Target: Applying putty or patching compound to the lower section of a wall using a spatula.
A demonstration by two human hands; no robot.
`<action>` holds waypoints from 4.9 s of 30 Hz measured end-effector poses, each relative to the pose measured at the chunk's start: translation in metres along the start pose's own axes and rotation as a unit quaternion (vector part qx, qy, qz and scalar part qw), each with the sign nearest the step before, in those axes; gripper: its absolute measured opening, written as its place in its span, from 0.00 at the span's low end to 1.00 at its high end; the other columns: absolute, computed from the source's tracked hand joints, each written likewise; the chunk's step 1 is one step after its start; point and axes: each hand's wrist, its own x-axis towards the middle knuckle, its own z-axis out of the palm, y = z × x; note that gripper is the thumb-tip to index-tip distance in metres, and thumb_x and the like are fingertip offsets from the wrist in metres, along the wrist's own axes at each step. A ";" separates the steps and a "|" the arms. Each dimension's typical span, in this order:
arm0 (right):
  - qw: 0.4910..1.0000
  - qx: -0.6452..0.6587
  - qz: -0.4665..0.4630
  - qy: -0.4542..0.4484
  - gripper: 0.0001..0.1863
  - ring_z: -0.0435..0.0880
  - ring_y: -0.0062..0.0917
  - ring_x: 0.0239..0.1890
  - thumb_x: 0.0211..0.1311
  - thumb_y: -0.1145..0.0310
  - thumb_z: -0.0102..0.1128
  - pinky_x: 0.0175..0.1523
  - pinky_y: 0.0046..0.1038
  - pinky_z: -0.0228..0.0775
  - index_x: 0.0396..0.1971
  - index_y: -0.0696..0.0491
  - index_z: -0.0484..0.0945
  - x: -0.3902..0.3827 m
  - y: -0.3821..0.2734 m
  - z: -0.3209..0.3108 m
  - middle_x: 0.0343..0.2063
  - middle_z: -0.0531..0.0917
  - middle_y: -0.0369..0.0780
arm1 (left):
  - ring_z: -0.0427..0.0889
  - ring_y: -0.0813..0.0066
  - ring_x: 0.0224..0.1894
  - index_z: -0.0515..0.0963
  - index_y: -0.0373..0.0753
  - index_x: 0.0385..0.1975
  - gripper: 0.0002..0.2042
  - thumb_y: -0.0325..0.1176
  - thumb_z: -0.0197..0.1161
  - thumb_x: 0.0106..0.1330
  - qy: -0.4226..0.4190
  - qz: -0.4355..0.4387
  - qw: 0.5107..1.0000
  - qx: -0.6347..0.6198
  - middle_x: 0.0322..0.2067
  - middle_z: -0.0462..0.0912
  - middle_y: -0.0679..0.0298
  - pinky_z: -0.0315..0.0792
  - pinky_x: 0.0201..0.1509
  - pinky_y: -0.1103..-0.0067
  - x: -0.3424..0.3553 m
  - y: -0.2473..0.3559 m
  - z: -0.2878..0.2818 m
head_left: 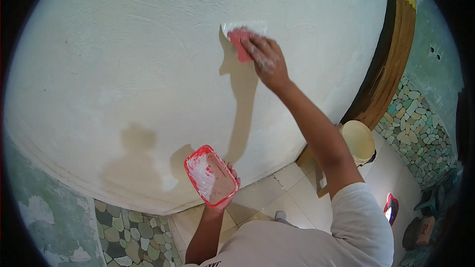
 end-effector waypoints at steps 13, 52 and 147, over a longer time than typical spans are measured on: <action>0.990 0.084 0.014 -0.111 0.27 0.79 0.40 0.52 0.50 0.79 0.63 0.56 0.38 0.73 0.54 0.50 0.80 -0.101 -0.054 -0.019 0.51 0.81 0.43 | 0.74 0.56 0.61 0.65 0.42 0.67 0.27 0.50 0.49 0.73 -0.011 -0.008 1.000 -0.008 0.63 0.72 0.55 0.66 0.67 0.57 -0.016 0.001 0.005; 0.946 0.022 0.288 0.145 0.27 0.75 0.40 0.39 0.55 0.81 0.57 0.49 0.34 0.70 0.58 0.51 0.78 -0.053 -0.083 0.041 0.36 0.77 0.47 | 0.70 0.54 0.64 0.57 0.38 0.70 0.39 0.56 0.60 0.65 -0.055 0.086 0.985 0.136 0.66 0.66 0.54 0.62 0.69 0.57 -0.090 0.048 0.012; 0.984 0.005 0.019 -0.179 0.26 0.79 0.33 0.48 0.50 0.76 0.62 0.51 0.35 0.71 0.54 0.46 0.81 -0.159 -0.014 -0.031 0.48 0.82 0.37 | 0.71 0.56 0.64 0.56 0.40 0.71 0.41 0.58 0.60 0.65 -0.042 0.061 0.990 0.119 0.67 0.66 0.55 0.63 0.68 0.55 -0.096 0.058 0.006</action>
